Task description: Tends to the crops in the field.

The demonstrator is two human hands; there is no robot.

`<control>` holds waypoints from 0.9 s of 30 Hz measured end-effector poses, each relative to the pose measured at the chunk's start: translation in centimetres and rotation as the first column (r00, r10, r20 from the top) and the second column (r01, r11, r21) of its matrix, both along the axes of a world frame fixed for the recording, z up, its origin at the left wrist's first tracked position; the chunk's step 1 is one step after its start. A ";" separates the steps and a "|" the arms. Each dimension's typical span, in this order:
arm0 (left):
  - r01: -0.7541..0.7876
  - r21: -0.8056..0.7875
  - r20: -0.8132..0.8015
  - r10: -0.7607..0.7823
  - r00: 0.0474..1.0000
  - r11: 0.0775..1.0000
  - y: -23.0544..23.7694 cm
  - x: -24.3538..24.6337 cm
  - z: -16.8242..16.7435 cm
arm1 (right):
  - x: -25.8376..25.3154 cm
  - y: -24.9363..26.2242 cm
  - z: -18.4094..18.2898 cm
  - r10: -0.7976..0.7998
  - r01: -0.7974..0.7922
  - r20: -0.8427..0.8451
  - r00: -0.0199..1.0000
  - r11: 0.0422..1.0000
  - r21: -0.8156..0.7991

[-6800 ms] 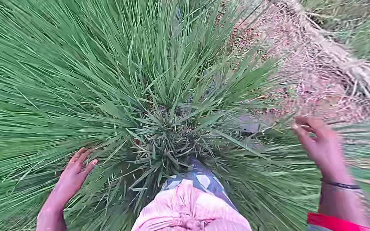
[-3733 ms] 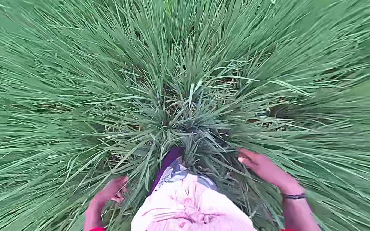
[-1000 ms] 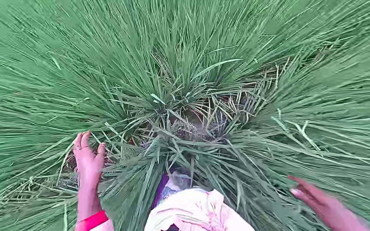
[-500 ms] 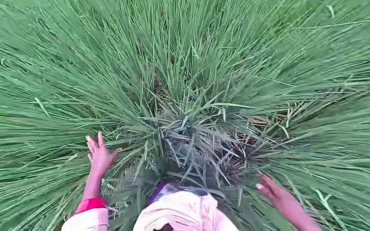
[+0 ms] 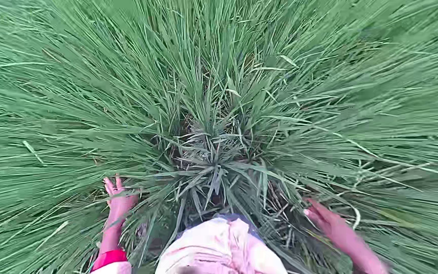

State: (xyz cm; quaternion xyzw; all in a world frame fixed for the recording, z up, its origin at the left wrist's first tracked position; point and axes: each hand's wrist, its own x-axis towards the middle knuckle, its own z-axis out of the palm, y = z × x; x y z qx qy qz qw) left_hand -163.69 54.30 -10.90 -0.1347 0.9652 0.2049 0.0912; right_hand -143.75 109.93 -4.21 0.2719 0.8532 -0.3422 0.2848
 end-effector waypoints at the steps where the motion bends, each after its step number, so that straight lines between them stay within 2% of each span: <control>1: -0.017 -0.019 0.015 0.017 1.000 1.000 0.6 -0.6 0.0 | -1.2 1.3 0.0 0.011 -0.011 0.014 1.000 1.000 -0.003; 5: -0.111 -0.039 0.054 0.113 0.992 0.993 3.7 -3.3 0.1 | -5.6 6.5 0.9 0.040 -0.041 0.042 0.998 0.999 0.010; 9: -0.238 -0.084 0.160 0.249 0.955 0.968 7.2 -4.6 1.2 | -9.1 11.3 2.0 0.067 -0.068 0.018 0.998 0.996 0.060; 13: -0.258 0.009 0.084 0.257 0.963 0.966 7.6 -4.4 -0.1 | -13.5 14.1 2.7 0.165 -0.162 -0.058 0.985 0.986 0.044; 18: -0.315 0.199 0.007 0.320 0.947 0.928 7.0 -4.9 -0.6 | -20.2 13.9 3.5 0.297 -0.296 -0.120 0.947 0.955 0.022; 23: -0.455 0.195 0.092 0.446 0.890 0.869 5.7 -8.7 -1.4 | -28.4 11.9 4.7 0.375 -0.360 -0.155 0.914 0.925 0.120; 27: -0.532 0.219 0.102 0.523 0.846 0.818 3.7 -13.4 -1.4 | -36.1 8.1 5.0 0.469 -0.446 -0.201 0.860 0.882 0.152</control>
